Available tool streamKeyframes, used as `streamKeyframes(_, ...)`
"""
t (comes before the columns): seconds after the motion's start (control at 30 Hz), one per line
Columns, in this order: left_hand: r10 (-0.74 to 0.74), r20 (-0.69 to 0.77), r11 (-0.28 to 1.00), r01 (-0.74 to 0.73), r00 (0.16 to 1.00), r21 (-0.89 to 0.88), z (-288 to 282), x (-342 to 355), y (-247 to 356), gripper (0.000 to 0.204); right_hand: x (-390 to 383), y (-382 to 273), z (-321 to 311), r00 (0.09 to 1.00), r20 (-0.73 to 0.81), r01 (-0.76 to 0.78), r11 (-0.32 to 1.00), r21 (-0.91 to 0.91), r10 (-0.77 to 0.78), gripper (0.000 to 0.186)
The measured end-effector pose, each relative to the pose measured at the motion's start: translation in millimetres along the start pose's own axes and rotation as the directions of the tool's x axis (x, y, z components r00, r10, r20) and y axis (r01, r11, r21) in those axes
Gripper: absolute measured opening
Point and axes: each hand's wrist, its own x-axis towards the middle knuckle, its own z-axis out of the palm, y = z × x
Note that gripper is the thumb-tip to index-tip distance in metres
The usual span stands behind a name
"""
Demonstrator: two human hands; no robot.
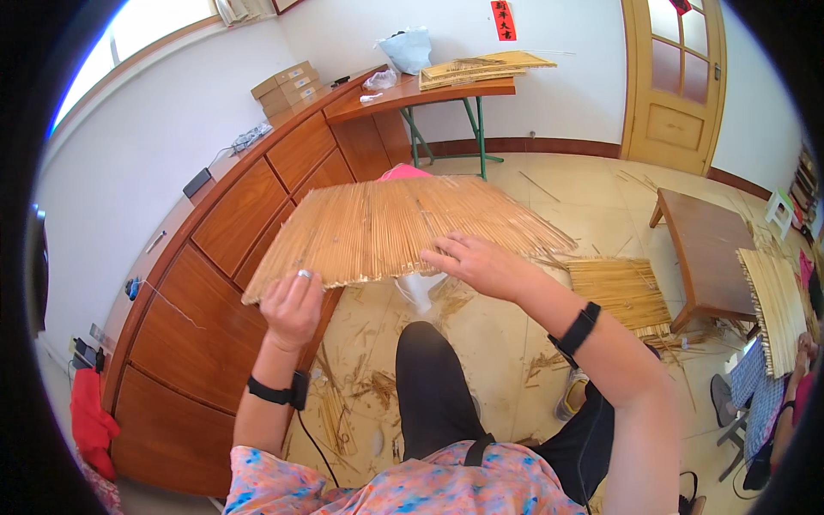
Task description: The person weaves thin straw rods together using a needle and thread, repeatedly pulling the thread through the gaps and turning the mat over to secure the structure.
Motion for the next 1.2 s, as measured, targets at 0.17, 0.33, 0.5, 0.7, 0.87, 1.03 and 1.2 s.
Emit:
streamKeyframes(0.17, -0.223, 0.186, 0.971, 0.235, 0.957, -0.044, 13, -54, 76, 0.009, -25, 32, 53, 0.989, 0.134, 0.072, 0.996, -0.055, -0.065, 0.043)
streamKeyframes(0.33, -0.398, 0.490, 0.817, 0.542, 0.775, -0.194, 23, -63, 170, 0.008, -82, 13, 65, 0.973, 0.026, -0.222, 0.962, -0.161, 0.229, 0.034)
streamKeyframes(0.5, -0.436, 0.577, 0.755, 0.630, 0.690, -0.184, 44, -61, 217, 0.014, -129, -59, 87, 0.267, 0.207, -0.941, 0.209, 0.264, 0.941, 0.031)
streamKeyframes(0.7, -0.460, 0.608, 0.716, 0.676, 0.646, -0.176, 54, -70, 238, 0.021, -128, -65, 147, 0.037, 0.713, -0.146, -0.702, 0.697, 0.701, 0.027)
streamKeyframes(0.87, -0.401, 0.692, 0.673, 0.705, 0.600, -0.222, 51, -58, 236, 0.029, -120, -56, 172, 0.053, 0.680, -0.197, -0.660, 0.725, 0.731, 0.019)
streamKeyframes(1.03, -0.109, 0.854, 0.477, 0.780, 0.509, -0.404, 61, -27, 211, 0.025, -117, -57, 181, 0.018, 0.614, -0.336, -0.573, 0.747, 0.789, 0.020)
streamKeyframes(1.2, -0.080, 0.742, 0.393, 0.705, 0.665, -0.590, 123, -1, 209, 0.018, -114, -61, 183, 0.062, 0.536, -0.356, -0.483, 0.800, 0.842, 0.018)
